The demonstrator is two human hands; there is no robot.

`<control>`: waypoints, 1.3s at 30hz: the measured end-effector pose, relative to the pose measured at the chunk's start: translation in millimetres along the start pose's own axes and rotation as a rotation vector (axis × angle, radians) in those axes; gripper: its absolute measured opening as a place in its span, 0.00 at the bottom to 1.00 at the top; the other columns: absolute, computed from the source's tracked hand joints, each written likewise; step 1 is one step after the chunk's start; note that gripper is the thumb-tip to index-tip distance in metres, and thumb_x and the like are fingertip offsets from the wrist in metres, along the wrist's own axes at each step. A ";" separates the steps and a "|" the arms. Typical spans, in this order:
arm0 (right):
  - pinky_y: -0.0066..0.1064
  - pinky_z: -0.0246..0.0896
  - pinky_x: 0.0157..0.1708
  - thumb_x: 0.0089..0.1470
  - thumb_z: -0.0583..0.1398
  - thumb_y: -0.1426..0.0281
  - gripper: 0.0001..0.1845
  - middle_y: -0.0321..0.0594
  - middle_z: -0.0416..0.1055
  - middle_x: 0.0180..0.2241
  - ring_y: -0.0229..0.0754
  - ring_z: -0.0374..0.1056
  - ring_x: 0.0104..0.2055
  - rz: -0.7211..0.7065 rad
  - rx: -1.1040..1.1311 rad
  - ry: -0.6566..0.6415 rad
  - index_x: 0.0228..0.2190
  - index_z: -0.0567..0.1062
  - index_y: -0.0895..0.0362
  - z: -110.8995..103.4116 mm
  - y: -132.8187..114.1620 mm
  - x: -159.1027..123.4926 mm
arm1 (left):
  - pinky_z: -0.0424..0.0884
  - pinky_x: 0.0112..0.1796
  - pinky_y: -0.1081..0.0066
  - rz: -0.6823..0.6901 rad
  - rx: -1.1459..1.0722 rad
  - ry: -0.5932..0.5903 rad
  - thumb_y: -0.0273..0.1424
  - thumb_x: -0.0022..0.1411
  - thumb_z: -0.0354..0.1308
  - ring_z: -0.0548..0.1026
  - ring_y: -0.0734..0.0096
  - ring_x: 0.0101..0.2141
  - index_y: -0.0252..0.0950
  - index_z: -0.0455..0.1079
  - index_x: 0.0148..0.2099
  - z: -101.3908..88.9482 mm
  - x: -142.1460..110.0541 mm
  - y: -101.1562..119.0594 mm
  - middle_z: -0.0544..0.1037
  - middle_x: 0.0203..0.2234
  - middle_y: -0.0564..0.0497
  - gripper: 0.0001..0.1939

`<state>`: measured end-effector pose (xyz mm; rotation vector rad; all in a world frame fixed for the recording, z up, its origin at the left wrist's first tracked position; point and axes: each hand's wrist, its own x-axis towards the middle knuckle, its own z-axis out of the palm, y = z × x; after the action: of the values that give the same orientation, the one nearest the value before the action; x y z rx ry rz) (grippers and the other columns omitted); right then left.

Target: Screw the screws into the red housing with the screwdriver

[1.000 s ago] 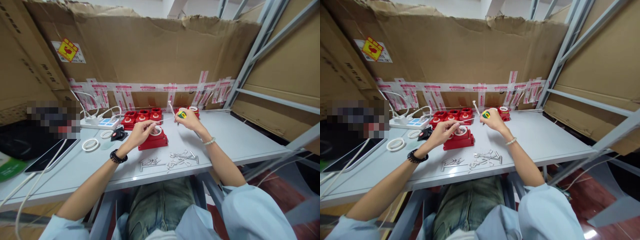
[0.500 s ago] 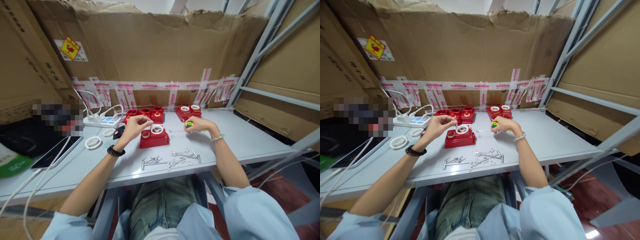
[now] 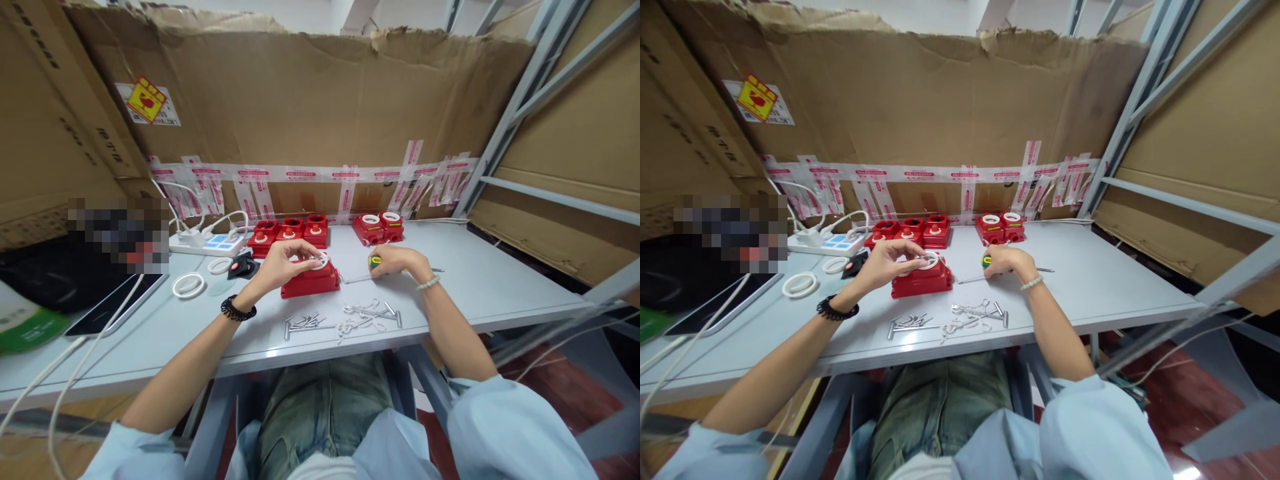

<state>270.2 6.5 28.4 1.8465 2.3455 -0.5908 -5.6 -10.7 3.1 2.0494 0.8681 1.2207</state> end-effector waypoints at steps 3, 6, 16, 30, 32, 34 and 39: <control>0.28 0.56 0.22 0.42 0.62 0.69 0.11 0.39 0.72 0.24 0.38 0.64 0.23 -0.004 0.007 0.023 0.31 0.78 0.59 -1.4 2.0 -2.0 | 0.70 0.31 0.72 0.026 -0.025 0.021 0.37 0.50 0.69 0.71 0.74 0.26 0.34 0.74 0.32 2.9 -1.8 0.6 0.78 0.26 0.51 0.12; 0.27 0.58 0.23 0.46 0.59 0.69 0.11 0.42 0.75 0.30 0.38 0.67 0.26 -0.071 0.081 0.169 0.33 0.77 0.60 -3.8 0.6 -5.6 | 0.69 0.31 0.72 0.041 0.000 0.035 0.37 0.51 0.69 0.71 0.74 0.27 0.34 0.72 0.31 5.1 -3.8 1.0 0.78 0.26 0.51 0.13; 0.30 0.65 0.30 0.57 0.58 0.56 0.20 0.36 0.70 0.21 0.36 0.68 0.25 -0.447 0.580 1.202 0.22 0.69 0.56 -22.7 -61.7 -23.6 | 0.72 0.31 0.71 0.005 0.039 0.103 0.37 0.52 0.69 0.77 0.68 0.30 0.36 0.81 0.37 3.1 -2.5 -5.3 0.83 0.32 0.47 0.12; 0.24 0.57 0.13 0.56 0.60 0.54 0.18 0.28 0.68 0.17 0.30 0.62 0.14 -0.780 1.073 1.281 0.24 0.65 0.53 11.8 -88.2 -13.5 | 0.68 0.25 0.75 -0.016 0.095 0.149 0.36 0.51 0.69 0.74 0.73 0.24 0.34 0.79 0.35 5.5 -3.0 -9.1 0.81 0.25 0.50 0.11; 0.24 0.58 0.13 0.56 0.59 0.53 0.18 0.29 0.69 0.18 0.30 0.62 0.15 -0.763 1.074 1.292 0.24 0.64 0.53 11.7 -88.4 -13.6 | 0.69 0.26 0.74 -0.018 0.118 0.151 0.38 0.52 0.68 0.74 0.73 0.24 0.34 0.80 0.35 5.4 -3.2 -8.6 0.82 0.26 0.49 0.12; 0.24 0.57 0.13 0.56 0.59 0.54 0.19 0.29 0.70 0.19 0.30 0.62 0.15 -0.762 1.085 1.301 0.24 0.64 0.53 11.5 -88.7 -14.1 | 0.69 0.26 0.73 -0.024 0.134 0.152 0.40 0.52 0.68 0.74 0.72 0.24 0.34 0.80 0.35 5.5 -3.4 -8.2 0.82 0.26 0.49 0.14; 0.24 0.57 0.13 0.56 0.59 0.54 0.18 0.30 0.70 0.19 0.30 0.62 0.15 -0.748 1.067 1.288 0.24 0.64 0.52 12.2 -88.7 -14.4 | 0.69 0.26 0.73 -0.017 0.147 0.144 0.41 0.52 0.68 0.75 0.70 0.25 0.35 0.80 0.35 5.5 -3.6 -8.4 0.83 0.27 0.49 0.15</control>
<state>187.6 -27.9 42.8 1.8006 4.3290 -1.0891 -3.9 -9.2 -7.4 2.0830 1.0687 1.3441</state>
